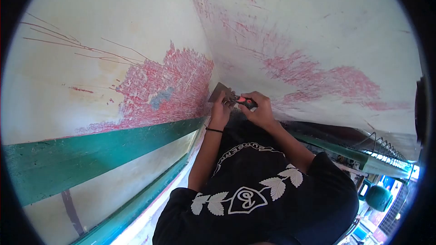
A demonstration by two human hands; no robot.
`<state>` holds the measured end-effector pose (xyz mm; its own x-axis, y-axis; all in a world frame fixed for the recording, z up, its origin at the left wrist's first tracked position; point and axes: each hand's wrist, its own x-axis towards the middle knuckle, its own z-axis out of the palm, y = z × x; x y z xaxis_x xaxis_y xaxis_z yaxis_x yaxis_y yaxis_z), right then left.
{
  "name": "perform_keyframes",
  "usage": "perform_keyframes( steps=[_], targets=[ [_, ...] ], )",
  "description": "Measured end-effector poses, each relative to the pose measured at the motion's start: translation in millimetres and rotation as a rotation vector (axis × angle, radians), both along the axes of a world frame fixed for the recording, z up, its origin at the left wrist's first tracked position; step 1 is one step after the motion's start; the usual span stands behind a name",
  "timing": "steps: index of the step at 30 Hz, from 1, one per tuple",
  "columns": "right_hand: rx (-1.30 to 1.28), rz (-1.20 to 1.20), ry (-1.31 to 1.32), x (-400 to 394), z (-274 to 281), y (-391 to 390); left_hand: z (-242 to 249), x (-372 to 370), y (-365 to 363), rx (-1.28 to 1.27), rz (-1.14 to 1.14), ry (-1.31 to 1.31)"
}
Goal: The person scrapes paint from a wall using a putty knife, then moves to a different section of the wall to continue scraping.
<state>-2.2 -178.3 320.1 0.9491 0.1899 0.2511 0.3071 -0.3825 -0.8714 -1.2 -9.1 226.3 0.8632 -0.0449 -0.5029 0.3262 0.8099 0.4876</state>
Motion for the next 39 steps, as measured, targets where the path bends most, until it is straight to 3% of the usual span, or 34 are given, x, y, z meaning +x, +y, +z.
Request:
perform_keyframes(
  steps=[3,6,10,14,17,20,23,26,29,35,39],
  targets=[
    [0.173,0.01,-0.16,10,3,17,7,0,8,-0.164,0.095,-0.086],
    [0.542,0.139,-0.195,31,-12,46,21,1,16,-0.213,0.099,-0.089],
    [0.876,0.362,0.002,36,2,70,16,7,31,-0.485,0.051,-0.172],
    [0.825,0.29,-0.099,30,-3,84,16,15,29,-0.331,-0.078,-0.401],
    [0.967,0.244,-0.039,37,-27,88,35,19,16,-0.169,0.101,0.001],
    [1.053,0.225,0.134,47,-53,92,-33,19,31,-0.303,0.085,-0.151],
    [1.137,0.259,0.122,52,-29,86,-9,18,31,-0.304,0.017,-0.321],
    [1.248,0.344,0.103,51,-5,80,16,16,27,-0.274,0.05,-0.221],
    [1.276,0.314,0.155,56,-33,85,-12,17,29,-0.247,0.08,-0.199],
    [1.227,0.421,0.151,56,-16,74,15,17,24,-0.266,0.046,-0.322],
    [1.09,0.472,0.189,62,-54,75,2,19,12,-0.149,0.212,-0.123]
  ],
)
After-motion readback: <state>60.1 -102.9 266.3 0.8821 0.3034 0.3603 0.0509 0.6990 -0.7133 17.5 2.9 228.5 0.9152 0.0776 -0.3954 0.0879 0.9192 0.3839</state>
